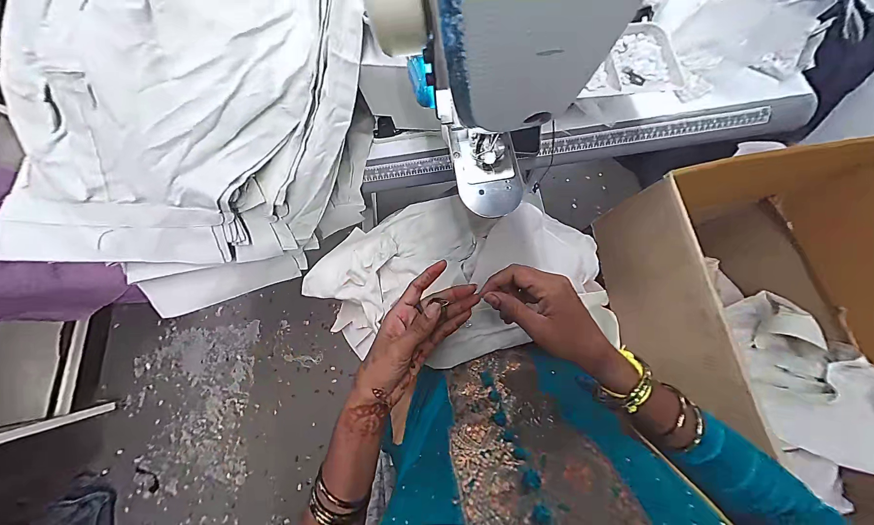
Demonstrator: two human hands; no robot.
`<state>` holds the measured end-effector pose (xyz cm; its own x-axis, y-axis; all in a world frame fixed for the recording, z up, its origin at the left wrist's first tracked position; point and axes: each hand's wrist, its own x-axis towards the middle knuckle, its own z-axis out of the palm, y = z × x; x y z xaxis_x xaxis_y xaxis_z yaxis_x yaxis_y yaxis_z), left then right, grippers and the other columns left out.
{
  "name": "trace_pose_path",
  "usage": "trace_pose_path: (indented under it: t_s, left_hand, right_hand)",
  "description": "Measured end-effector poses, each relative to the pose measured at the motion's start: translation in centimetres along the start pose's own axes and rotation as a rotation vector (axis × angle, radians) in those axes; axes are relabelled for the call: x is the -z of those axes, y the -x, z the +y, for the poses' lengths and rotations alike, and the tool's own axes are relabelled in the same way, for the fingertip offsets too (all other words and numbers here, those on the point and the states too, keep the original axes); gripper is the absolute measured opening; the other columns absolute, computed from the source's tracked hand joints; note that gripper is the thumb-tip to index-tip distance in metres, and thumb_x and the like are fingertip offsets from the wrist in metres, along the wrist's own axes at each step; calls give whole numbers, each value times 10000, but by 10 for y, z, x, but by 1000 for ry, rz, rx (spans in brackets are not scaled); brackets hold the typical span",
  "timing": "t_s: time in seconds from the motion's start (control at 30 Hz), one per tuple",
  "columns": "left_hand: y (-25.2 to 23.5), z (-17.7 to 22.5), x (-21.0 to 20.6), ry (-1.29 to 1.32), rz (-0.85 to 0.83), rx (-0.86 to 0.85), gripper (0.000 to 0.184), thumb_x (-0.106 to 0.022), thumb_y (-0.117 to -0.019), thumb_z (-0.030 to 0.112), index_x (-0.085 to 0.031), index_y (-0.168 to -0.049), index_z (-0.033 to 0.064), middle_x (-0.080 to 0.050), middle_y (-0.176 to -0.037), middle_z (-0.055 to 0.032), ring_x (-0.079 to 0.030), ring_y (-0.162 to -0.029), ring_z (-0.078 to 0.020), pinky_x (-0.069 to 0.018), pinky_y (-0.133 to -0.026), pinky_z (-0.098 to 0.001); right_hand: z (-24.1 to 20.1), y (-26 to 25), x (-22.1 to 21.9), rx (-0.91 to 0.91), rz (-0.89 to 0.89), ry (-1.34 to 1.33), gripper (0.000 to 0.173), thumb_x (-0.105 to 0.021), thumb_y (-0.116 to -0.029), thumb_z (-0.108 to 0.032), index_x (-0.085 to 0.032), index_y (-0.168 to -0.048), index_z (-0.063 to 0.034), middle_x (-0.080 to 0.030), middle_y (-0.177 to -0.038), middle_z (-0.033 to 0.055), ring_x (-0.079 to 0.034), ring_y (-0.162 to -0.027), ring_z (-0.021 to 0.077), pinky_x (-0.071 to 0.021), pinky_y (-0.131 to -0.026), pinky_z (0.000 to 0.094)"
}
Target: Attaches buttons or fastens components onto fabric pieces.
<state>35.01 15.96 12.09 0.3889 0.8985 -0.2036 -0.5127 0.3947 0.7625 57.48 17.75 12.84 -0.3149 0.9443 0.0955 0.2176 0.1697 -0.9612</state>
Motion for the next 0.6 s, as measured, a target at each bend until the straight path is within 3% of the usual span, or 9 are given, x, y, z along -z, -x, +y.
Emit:
trace_pose_path:
  t_s: [0.07, 0.13, 0.17, 0.23, 0.27, 0.37, 0.47, 0.53, 0.6]
  left_hand:
    - [1, -1, -5, -157, -12, -80, 777, -659, -997, 291, -206, -1561, 7, -659, -1336, -152, -652, -1230, -280, -501, -1102, -416]
    - [3, -3, -8, -519, -58, -233, 648, -494, -1062, 153, -134, -1558, -57, -640, -1368, -137, -644, -1241, -231, -503, -1101, -394]
    - [4, -5, -10, -763, -68, -324, 598, -467, -1062, 112, -172, -1545, -81, -639, -1378, -115, -646, -1229, -172, -518, -1071, -343]
    - [8, -9, -16, -1180, -45, -513, 492, -503, -1042, 90, -370, -1491, -62, -660, -1347, -121, -647, -1185, -88, -507, -1004, -240]
    - [10, -10, -18, -1280, -43, -583, 438, -513, -1046, 87, -442, -1464, -24, -657, -1349, -135, -623, -1230, -93, -480, -1042, -229]
    - [15, -12, -16, -1276, -48, -695, 387, -472, -1087, 164, -432, -1473, 156, -631, -1395, -65, -567, -1322, -101, -467, -1079, -236]
    - [18, -11, -12, -1102, -69, -659, 513, -452, -1098, 241, -263, -1566, 334, -624, -1411, 39, -589, -1308, -135, -484, -1092, -290]
    - [18, -12, -13, -884, -73, -611, 618, -471, -1093, 260, -139, -1605, 359, -645, -1393, 41, -605, -1305, -209, -470, -1140, -365]
    - [16, -14, -17, -651, -69, -561, 687, -510, -1078, 256, -83, -1613, 321, -666, -1370, -1, -604, -1309, -258, -441, -1171, -410]
  right_hand:
    - [-4, 4, -4, -175, -24, -153, 168, -621, -1018, -173, -709, -1058, -36, -703, -873, -38, -650, -717, -23, -562, -662, 151]
    - [-11, 3, -6, -428, -126, -434, 158, -572, -1042, -135, -678, -1090, -28, -695, -870, -35, -680, -719, 31, -598, -680, 207]
    - [-10, 2, -8, -518, -165, -587, 174, -538, -1058, -131, -669, -1107, -27, -698, -880, -28, -692, -732, 58, -611, -691, 235]
    - [-3, 3, -14, -597, -220, -822, 200, -491, -1085, -177, -648, -1124, -60, -707, -933, -26, -708, -792, 80, -620, -728, 262]
    - [1, 5, -16, -601, -231, -916, 203, -488, -1086, -190, -648, -1133, -74, -709, -963, -21, -712, -831, 92, -620, -757, 279]
    - [8, 8, -18, -586, -199, -1074, 222, -482, -1082, -175, -630, -1214, -75, -703, -1019, -5, -706, -895, 117, -612, -807, 309]
    - [11, 9, -11, -634, -144, -1082, 276, -428, -1093, -159, -641, -1241, -64, -709, -1005, -1, -706, -884, 117, -609, -800, 298]
    - [11, 10, -7, -652, -169, -1069, 277, -425, -1099, -170, -655, -1211, -64, -715, -1013, 5, -710, -891, 119, -611, -805, 296]
    - [8, 12, -8, -633, -237, -1032, 261, -441, -1098, -180, -652, -1203, -67, -705, -1034, 4, -708, -908, 118, -612, -816, 300]
